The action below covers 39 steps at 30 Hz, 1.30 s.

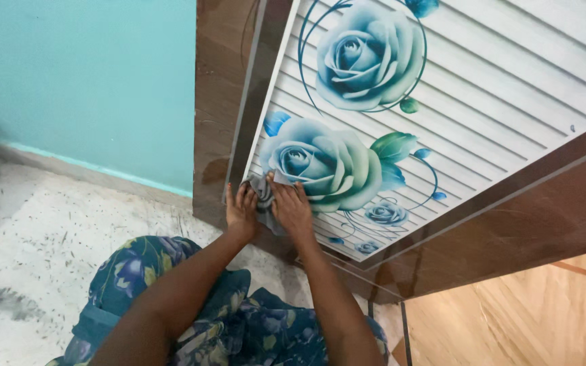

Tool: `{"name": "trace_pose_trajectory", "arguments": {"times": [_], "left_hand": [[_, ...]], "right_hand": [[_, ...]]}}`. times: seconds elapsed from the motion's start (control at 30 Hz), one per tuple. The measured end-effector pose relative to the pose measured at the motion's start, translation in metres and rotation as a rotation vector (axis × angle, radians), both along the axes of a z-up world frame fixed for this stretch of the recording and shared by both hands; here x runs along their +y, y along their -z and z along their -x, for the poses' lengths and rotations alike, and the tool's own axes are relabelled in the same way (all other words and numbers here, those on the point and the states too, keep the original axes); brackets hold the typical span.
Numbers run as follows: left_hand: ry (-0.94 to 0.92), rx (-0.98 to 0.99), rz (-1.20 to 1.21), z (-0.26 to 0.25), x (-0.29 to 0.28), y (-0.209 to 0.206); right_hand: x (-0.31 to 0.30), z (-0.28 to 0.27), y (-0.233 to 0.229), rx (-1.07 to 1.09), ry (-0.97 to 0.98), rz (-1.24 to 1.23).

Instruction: The person wipes the surface of a decorative door with a cloth, moving the cloth across the floral designs and panels.

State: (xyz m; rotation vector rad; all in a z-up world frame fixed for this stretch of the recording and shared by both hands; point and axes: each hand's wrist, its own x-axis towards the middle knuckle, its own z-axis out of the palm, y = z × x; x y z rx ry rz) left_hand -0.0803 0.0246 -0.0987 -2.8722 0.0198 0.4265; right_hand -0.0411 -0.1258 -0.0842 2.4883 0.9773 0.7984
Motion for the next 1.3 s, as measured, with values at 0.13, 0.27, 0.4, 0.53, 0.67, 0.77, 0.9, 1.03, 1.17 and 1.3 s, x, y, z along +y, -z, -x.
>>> {"name": "trace_pose_trajectory", "arguments": {"times": [0.13,0.27,0.4,0.53,0.67,0.77,0.9,1.03,1.17,1.3], "left_hand": [[-0.113,-0.155,0.174,0.001,0.018,-0.052],[-0.099,-0.502,0.397,-0.007,0.035,-0.094],[0.056,-0.799,0.738,-0.031,0.039,-0.131],[0.145,-0.952,0.952,-0.034,0.016,-0.154],[0.164,-1.017,0.877,-0.044,-0.009,-0.185],[0.147,-1.04,0.772,-0.065,-0.009,-0.229],[0.33,-1.198,0.671,-0.088,-0.022,-0.29],[0.6,-1.271,0.516,-0.098,-0.059,-0.335],[0.769,-1.185,0.496,-0.095,-0.084,-0.374],[0.942,-1.109,0.457,-0.089,-0.074,-0.413]], "right_hand": [[0.013,-0.001,-0.043,-0.245,0.046,-0.16],[0.011,-0.012,-0.08,-0.18,0.18,-0.386],[0.001,-0.021,-0.12,-0.153,0.267,-0.502],[0.004,-0.012,-0.158,-0.198,0.241,-0.645],[0.009,-0.003,-0.193,-0.241,0.212,-0.778],[0.01,0.001,-0.212,-0.221,0.236,-0.816],[-0.006,0.004,-0.228,-0.142,0.265,-0.86],[-0.035,0.003,-0.244,-0.218,0.274,-0.944],[-0.06,0.008,-0.256,-0.287,0.282,-1.085],[-0.067,0.014,-0.264,-0.305,0.182,-1.184]]}}
